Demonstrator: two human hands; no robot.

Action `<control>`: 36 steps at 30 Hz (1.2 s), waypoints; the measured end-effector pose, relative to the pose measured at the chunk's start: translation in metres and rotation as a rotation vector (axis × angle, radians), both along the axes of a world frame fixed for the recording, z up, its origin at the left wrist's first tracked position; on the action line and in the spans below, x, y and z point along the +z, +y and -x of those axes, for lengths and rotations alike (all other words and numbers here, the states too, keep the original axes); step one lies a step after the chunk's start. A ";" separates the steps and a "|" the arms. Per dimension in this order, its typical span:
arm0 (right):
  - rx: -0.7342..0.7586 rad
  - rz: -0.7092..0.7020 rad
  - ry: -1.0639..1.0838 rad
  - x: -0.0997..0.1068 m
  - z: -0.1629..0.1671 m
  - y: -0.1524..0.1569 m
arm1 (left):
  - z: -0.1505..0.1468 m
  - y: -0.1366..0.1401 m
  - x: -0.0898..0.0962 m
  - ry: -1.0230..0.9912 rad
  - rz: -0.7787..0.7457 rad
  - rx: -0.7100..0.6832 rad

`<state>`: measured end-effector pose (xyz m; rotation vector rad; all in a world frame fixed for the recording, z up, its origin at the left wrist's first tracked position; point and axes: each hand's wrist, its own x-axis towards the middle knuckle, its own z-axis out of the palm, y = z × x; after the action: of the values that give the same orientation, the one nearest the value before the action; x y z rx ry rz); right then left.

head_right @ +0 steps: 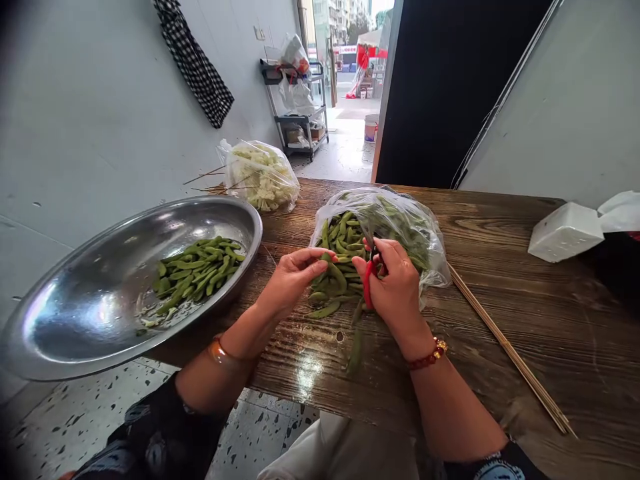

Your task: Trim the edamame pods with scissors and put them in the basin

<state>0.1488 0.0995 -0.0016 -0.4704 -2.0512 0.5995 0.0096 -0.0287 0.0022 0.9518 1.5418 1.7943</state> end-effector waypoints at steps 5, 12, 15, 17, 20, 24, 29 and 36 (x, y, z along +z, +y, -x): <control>0.122 -0.046 -0.086 -0.004 0.002 -0.008 | 0.000 0.000 -0.001 -0.242 0.030 -0.141; 0.170 -0.074 -0.153 -0.012 0.003 -0.006 | -0.001 0.000 -0.002 -0.318 -0.026 -0.176; 0.195 -0.093 -0.183 -0.013 0.004 -0.006 | -0.002 0.000 -0.003 -0.318 -0.044 -0.173; 0.221 -0.098 -0.213 -0.014 0.004 -0.006 | -0.003 0.000 -0.004 -0.277 -0.047 -0.148; 0.253 -0.097 -0.251 -0.013 0.004 -0.008 | -0.002 0.000 -0.004 -0.202 -0.041 -0.124; 0.279 -0.099 -0.259 -0.011 0.004 -0.009 | -0.003 0.000 -0.004 -0.070 0.014 -0.101; 0.327 -0.061 -0.229 -0.010 0.005 -0.008 | -0.005 -0.001 -0.005 0.064 0.031 -0.086; 0.351 -0.068 -0.243 -0.011 0.005 -0.009 | -0.008 -0.001 -0.002 0.186 0.048 -0.058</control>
<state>0.1438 0.0902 -0.0123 -0.1466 -2.4025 0.7026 0.0175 -0.0292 0.0001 1.1558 1.6441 1.6597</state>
